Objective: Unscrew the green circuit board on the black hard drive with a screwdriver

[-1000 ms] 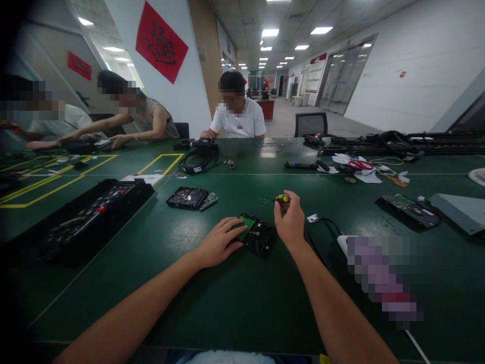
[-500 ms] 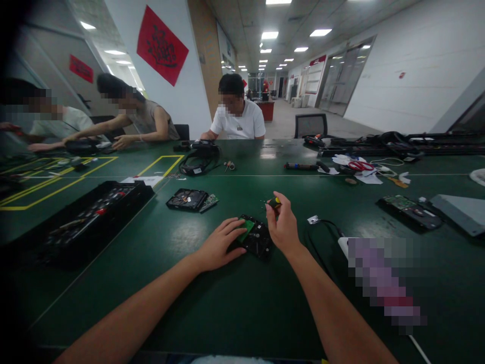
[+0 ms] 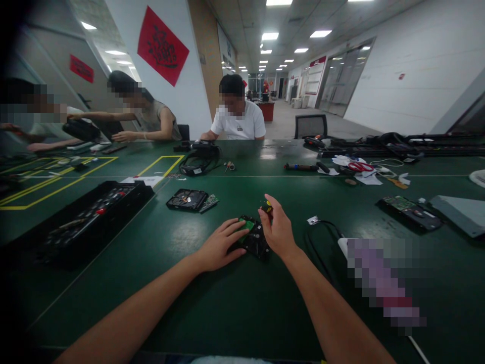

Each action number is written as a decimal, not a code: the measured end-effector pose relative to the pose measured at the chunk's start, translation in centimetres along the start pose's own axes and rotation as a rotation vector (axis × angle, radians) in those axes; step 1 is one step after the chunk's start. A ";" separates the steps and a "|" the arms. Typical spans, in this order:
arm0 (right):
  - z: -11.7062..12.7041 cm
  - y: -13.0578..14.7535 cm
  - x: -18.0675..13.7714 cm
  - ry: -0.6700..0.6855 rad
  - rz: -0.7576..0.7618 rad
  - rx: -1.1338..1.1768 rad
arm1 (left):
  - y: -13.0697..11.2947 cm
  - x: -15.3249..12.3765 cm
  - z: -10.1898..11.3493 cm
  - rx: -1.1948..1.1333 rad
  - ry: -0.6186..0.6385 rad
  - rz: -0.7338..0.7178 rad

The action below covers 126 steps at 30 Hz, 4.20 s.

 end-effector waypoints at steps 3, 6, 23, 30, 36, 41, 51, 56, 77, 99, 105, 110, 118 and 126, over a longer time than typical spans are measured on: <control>-0.1 -0.1 0.0 -0.022 0.039 -0.005 | 0.0 0.0 0.0 -0.002 -0.005 0.002; -0.1 -0.1 0.0 -0.039 0.067 -0.010 | 0.0 0.0 0.0 -0.003 -0.003 0.004; 0.0 0.2 0.1 -0.016 0.050 -0.025 | 0.1 -0.1 0.0 0.005 0.000 0.002; -0.1 -0.1 0.1 -0.025 0.043 -0.003 | 0.1 -0.1 0.1 0.002 0.005 0.004; -0.3 -0.4 0.0 -0.027 0.063 -0.004 | 0.3 -0.1 -0.2 -0.005 0.006 0.005; -0.3 -0.4 0.0 -0.024 0.050 -0.017 | 0.2 -0.1 -0.1 -0.010 -0.001 0.005; 0.0 0.4 0.2 0.020 0.088 -0.035 | 0.1 -0.1 0.0 -0.003 0.008 0.003; 0.0 0.6 0.7 0.089 0.083 -0.012 | 0.0 0.0 0.0 -0.008 0.001 0.001; 0.0 4.3 3.8 0.365 0.230 -0.090 | 0.2 -0.1 -0.2 -0.010 -0.011 0.011; 0.8 5.5 7.0 0.402 0.223 -0.096 | 0.1 0.4 0.0 -0.015 -0.053 0.023; 0.6 6.0 8.4 0.430 0.282 -0.116 | 0.2 0.6 -0.1 -0.019 -0.060 0.026; 1.3 5.8 9.2 0.460 0.118 -0.047 | 0.3 0.6 -0.3 -0.029 -0.052 0.031; 2.5 4.8 9.4 0.559 -0.038 0.044 | 0.4 0.6 -0.4 -0.029 -0.043 0.031; 2.0 6.5 9.0 0.540 -0.038 0.008 | 0.3 0.6 -0.5 -0.028 -0.051 0.030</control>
Point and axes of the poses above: each hand's wrist, its own x-axis towards the middle knuckle, its own z-axis out of the back of the hand, y = z × x, the point moved 2 cm from there along x, towards the middle knuckle, and after that the axes turned 4 degrees about -y, right-handed, at the moved point
